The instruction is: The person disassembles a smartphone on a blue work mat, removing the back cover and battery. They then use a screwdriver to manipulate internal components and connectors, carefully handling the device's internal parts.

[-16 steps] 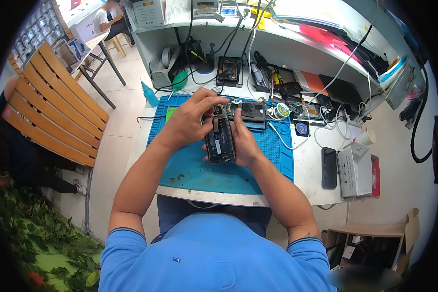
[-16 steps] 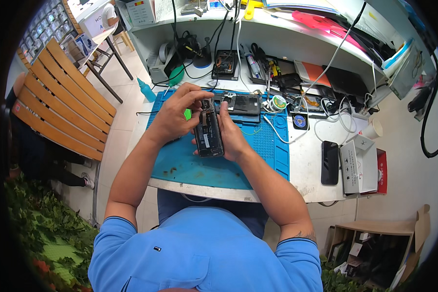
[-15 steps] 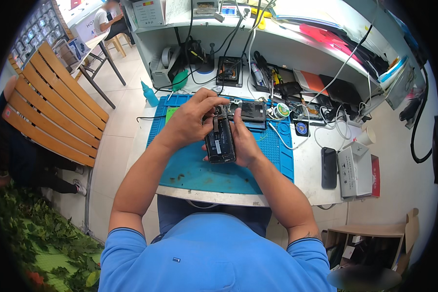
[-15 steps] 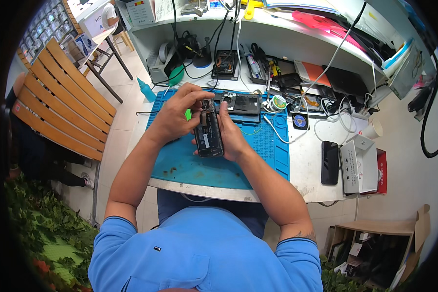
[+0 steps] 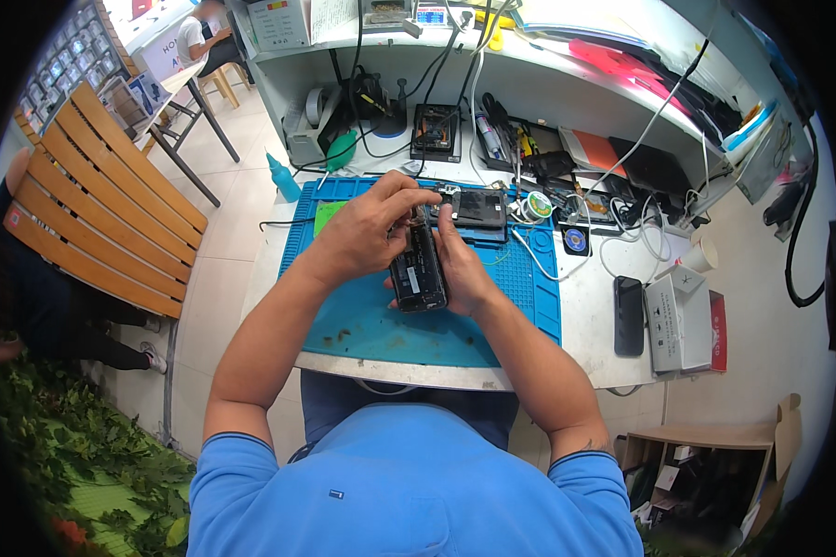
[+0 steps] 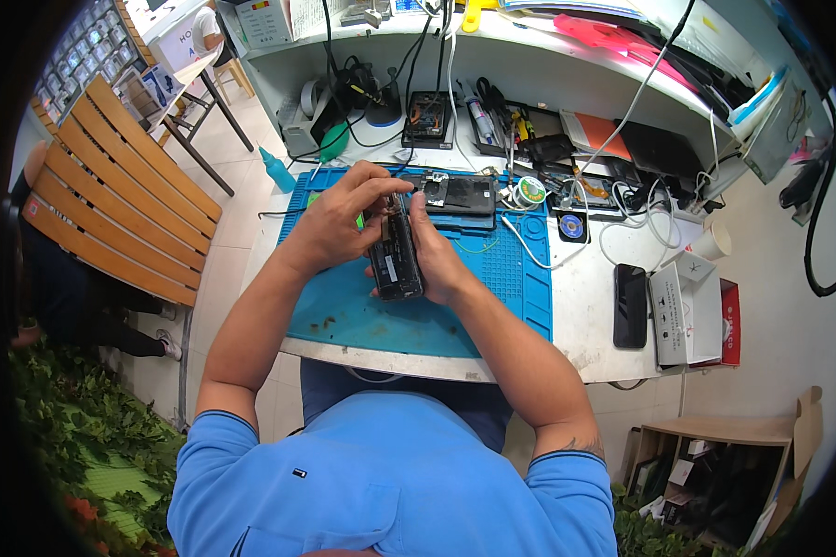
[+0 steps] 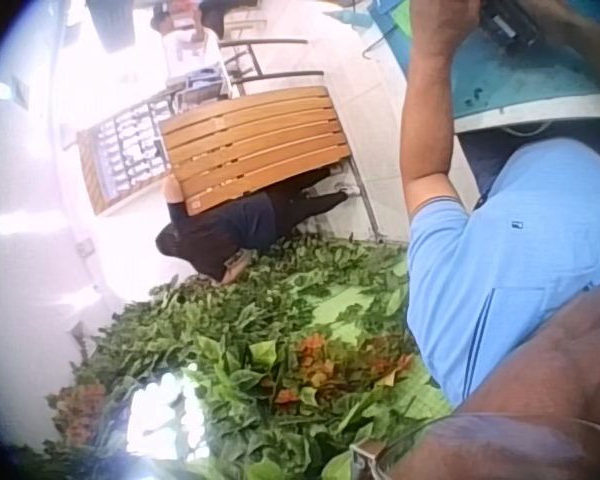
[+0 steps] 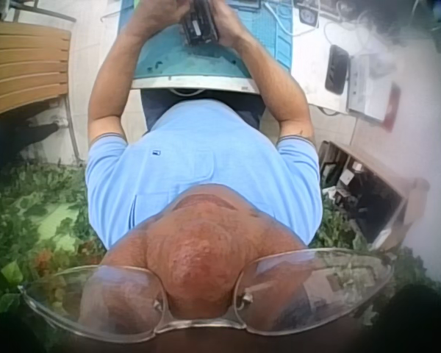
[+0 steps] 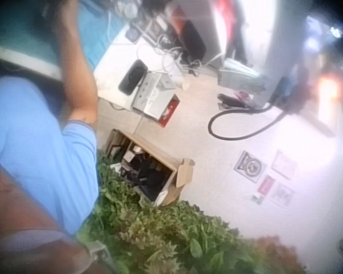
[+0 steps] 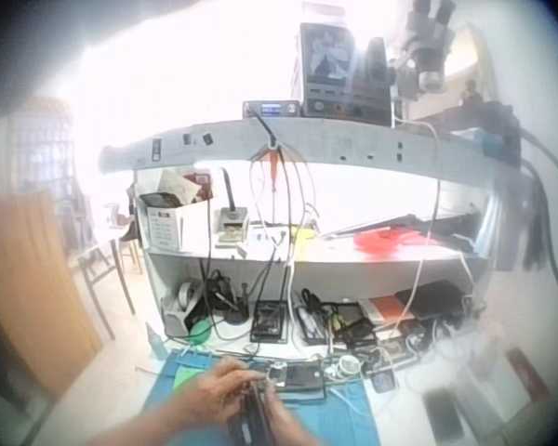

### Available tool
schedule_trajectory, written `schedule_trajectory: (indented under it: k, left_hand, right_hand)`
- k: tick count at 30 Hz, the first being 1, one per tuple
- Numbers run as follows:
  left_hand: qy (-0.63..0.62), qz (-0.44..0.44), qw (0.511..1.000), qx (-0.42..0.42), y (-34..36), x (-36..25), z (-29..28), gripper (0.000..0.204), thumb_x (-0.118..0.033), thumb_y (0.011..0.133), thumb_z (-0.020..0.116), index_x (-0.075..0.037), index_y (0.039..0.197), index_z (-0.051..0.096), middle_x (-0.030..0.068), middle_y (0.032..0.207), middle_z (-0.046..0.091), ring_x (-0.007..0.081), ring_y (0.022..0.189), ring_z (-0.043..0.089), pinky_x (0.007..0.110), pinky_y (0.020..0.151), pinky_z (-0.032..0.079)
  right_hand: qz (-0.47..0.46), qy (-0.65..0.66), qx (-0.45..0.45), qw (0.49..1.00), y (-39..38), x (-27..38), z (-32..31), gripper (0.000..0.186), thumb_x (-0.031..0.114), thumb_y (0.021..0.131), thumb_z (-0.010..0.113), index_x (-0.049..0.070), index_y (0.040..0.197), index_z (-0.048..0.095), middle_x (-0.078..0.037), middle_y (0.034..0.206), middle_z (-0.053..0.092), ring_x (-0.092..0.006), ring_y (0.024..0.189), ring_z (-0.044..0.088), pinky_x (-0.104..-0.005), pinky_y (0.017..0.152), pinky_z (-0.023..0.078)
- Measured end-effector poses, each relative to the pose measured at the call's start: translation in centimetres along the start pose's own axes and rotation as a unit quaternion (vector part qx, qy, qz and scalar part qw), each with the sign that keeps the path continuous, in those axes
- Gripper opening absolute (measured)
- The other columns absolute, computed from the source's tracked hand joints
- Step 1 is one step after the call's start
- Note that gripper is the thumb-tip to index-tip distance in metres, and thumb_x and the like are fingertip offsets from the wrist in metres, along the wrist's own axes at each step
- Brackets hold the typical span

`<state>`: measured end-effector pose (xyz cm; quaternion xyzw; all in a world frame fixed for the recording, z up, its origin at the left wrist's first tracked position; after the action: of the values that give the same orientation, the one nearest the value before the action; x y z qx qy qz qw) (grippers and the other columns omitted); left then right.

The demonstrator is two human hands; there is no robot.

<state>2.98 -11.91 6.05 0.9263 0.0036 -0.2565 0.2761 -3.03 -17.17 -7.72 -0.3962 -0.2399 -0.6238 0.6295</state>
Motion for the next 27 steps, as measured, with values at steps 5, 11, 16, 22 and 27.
schedule_trajectory:
  k: [5, 11, 16, 22, 27]
  left_hand:
    - [0.037, 0.042, 0.998, 0.01, 0.0, -0.9, -0.1, 0.056, 0.007, 0.084, 0.072, -0.015, 0.135, 0.069, 0.0085, 0.122, 0.064, 0.0272, 0.096, 0.074, 0.038, 0.082, 0.064]
    - [0.037, 0.057, 0.998, 0.018, -0.3, -1.0, -0.1, 0.055, 0.007, 0.084, 0.073, -0.015, 0.134, 0.069, 0.0089, 0.121, 0.066, 0.029, 0.095, 0.075, 0.038, 0.081, 0.065]
    - [0.055, 0.083, 0.994, 0.036, -0.8, -1.2, 0.2, 0.055, 0.008, 0.085, 0.073, -0.015, 0.134, 0.068, 0.0086, 0.12, 0.066, 0.0296, 0.096, 0.075, 0.039, 0.08, 0.065]
    - [0.042, 0.071, 0.991, 0.104, -0.4, -1.1, 0.6, 0.044, 0.011, 0.08, 0.074, -0.01, 0.118, 0.066, 0.0089, 0.115, 0.064, 0.0305, 0.098, 0.073, 0.04, 0.083, 0.064]
    - [0.017, 0.046, 0.987, 0.153, 0.2, -0.8, 1.0, 0.04, 0.013, 0.077, 0.073, -0.006, 0.111, 0.061, 0.0089, 0.112, 0.06, 0.0317, 0.096, 0.071, 0.039, 0.082, 0.063]
  right_hand:
    - [-0.012, -0.032, -0.002, 0.999, -0.1, 0.2, -0.1, 0.097, 0.088, 0.099, 0.026, 0.006, 0.138, 0.059, -0.015, 0.108, 0.072, -0.0294, 0.094, 0.079, -0.0503, 0.074, 0.071]
    - [-0.002, -0.025, 0.012, 1.0, -0.2, 0.2, 0.2, 0.102, 0.09, 0.098, 0.023, 0.002, 0.134, 0.061, -0.017, 0.108, 0.073, -0.0301, 0.092, 0.08, -0.0504, 0.071, 0.071]
    - [0.016, -0.031, 0.007, 0.999, -0.6, 0.4, 0.6, 0.107, 0.096, 0.092, 0.024, 0.003, 0.13, 0.06, -0.017, 0.104, 0.07, -0.0283, 0.086, 0.078, -0.0486, 0.067, 0.07]
    - [0.023, -0.133, -0.012, 0.991, -1.2, 0.6, 0.6, 0.116, 0.101, 0.086, 0.02, 0.003, 0.134, 0.058, -0.017, 0.105, 0.069, -0.0248, 0.086, 0.077, -0.0451, 0.067, 0.071]
    - [0.01, -0.216, -0.015, 0.976, -0.8, 0.2, -0.2, 0.119, 0.102, 0.083, 0.014, 0.005, 0.138, 0.056, -0.014, 0.103, 0.069, -0.0213, 0.088, 0.076, -0.0402, 0.068, 0.07]
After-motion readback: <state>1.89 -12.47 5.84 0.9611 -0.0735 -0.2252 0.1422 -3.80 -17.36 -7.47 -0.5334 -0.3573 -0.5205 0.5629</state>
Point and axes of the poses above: each hand's wrist, its own y-axis towards the middle knuckle, its own z-axis out of the palm, x = y × z, the point moved 10 cm from there along y, towards the middle knuckle
